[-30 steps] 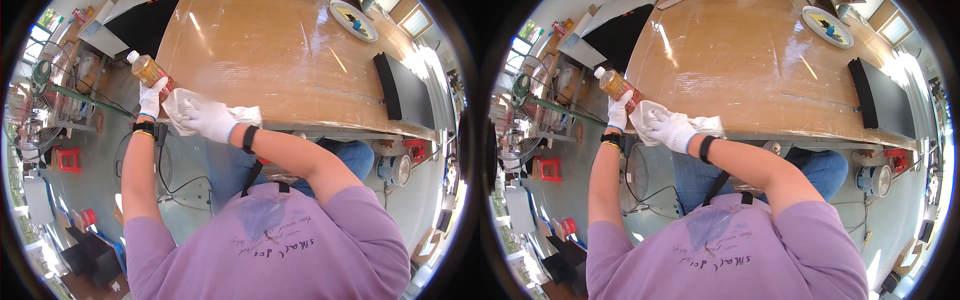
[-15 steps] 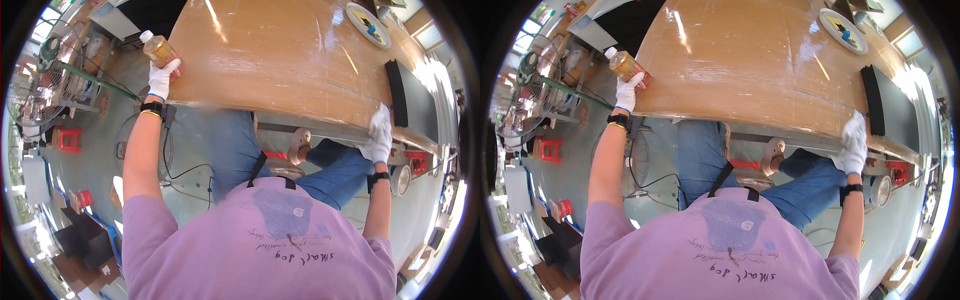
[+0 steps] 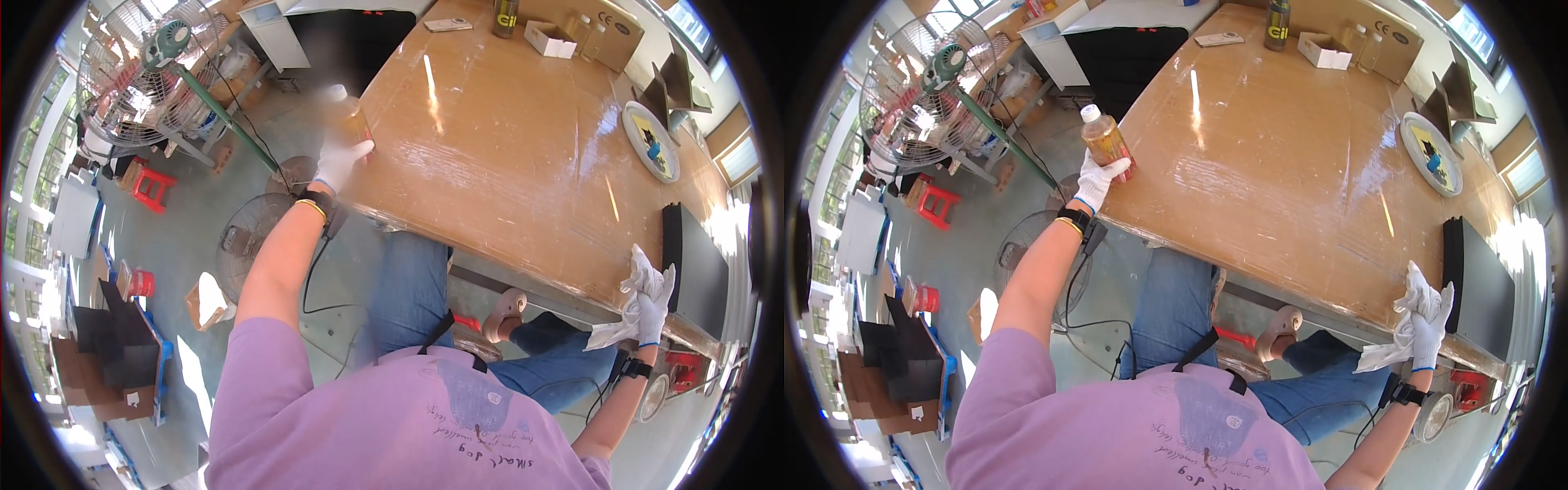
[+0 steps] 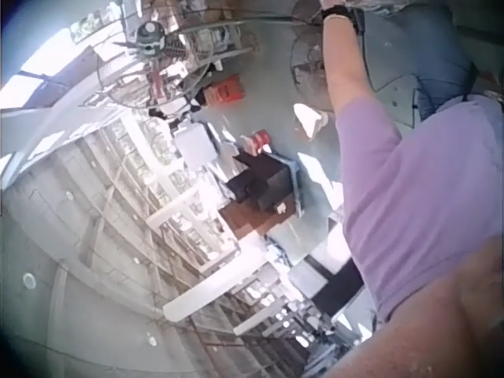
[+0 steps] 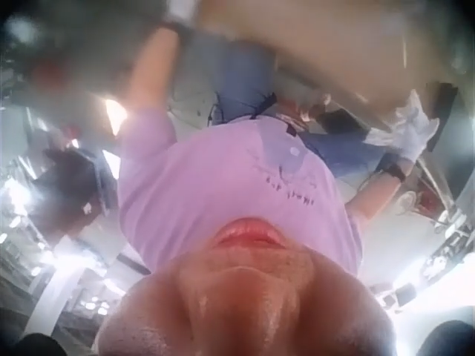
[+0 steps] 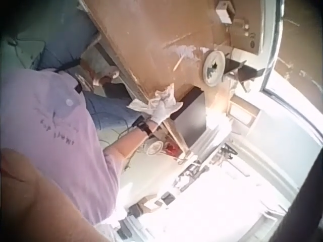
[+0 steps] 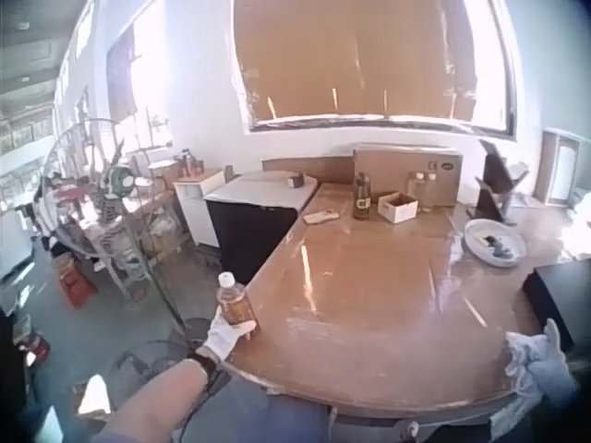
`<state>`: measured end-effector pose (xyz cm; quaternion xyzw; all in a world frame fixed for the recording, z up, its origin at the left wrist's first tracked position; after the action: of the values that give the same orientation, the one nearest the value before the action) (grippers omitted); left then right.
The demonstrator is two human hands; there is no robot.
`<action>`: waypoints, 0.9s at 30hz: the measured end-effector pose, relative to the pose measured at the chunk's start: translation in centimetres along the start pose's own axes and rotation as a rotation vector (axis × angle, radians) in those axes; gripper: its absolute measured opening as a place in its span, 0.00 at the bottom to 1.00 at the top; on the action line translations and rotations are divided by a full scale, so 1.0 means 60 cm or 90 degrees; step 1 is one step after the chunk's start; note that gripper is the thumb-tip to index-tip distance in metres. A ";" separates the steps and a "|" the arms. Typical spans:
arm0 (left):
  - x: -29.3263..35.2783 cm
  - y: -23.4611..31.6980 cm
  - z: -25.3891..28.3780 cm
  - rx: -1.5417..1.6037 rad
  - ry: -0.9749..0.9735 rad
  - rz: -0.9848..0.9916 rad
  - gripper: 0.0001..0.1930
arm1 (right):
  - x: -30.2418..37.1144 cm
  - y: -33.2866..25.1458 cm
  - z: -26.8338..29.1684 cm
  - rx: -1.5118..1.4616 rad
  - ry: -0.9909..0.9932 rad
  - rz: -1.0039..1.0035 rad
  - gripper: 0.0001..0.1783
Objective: Cleaning a black furniture panel and the surrounding work table with a cloth.
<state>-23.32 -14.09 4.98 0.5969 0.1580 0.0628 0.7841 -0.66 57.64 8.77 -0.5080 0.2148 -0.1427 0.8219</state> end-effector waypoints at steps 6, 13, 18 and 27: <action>0.001 0.017 0.002 0.041 -0.077 0.078 0.40 | -0.051 0.054 -0.105 0.569 -0.158 -0.018 0.36; -0.001 -0.012 0.002 -0.101 0.019 -0.078 0.35 | -0.040 0.025 -0.127 0.617 -0.127 0.004 0.33; 0.002 -0.011 0.004 -0.064 -0.060 0.052 0.34 | -0.036 0.051 -0.126 0.589 -0.064 -0.014 0.31; 0.013 -0.009 -0.006 -0.235 -0.014 0.014 0.45 | -0.021 0.081 -0.131 0.293 0.030 0.251 0.28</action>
<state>-22.72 -13.69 4.25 0.4452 0.1290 0.0927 0.8812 -5.56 54.27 1.60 -0.2532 0.2899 -0.0372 0.9222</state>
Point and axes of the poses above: each hand's wrist, its own x-axis away from the middle knuckle, its own z-axis out of the back of the hand, y = z × x, the point moved 6 cm from there along -x, towards the middle knuckle, and after that the axes turned 1 degree about -x, right-handed, at the moved point
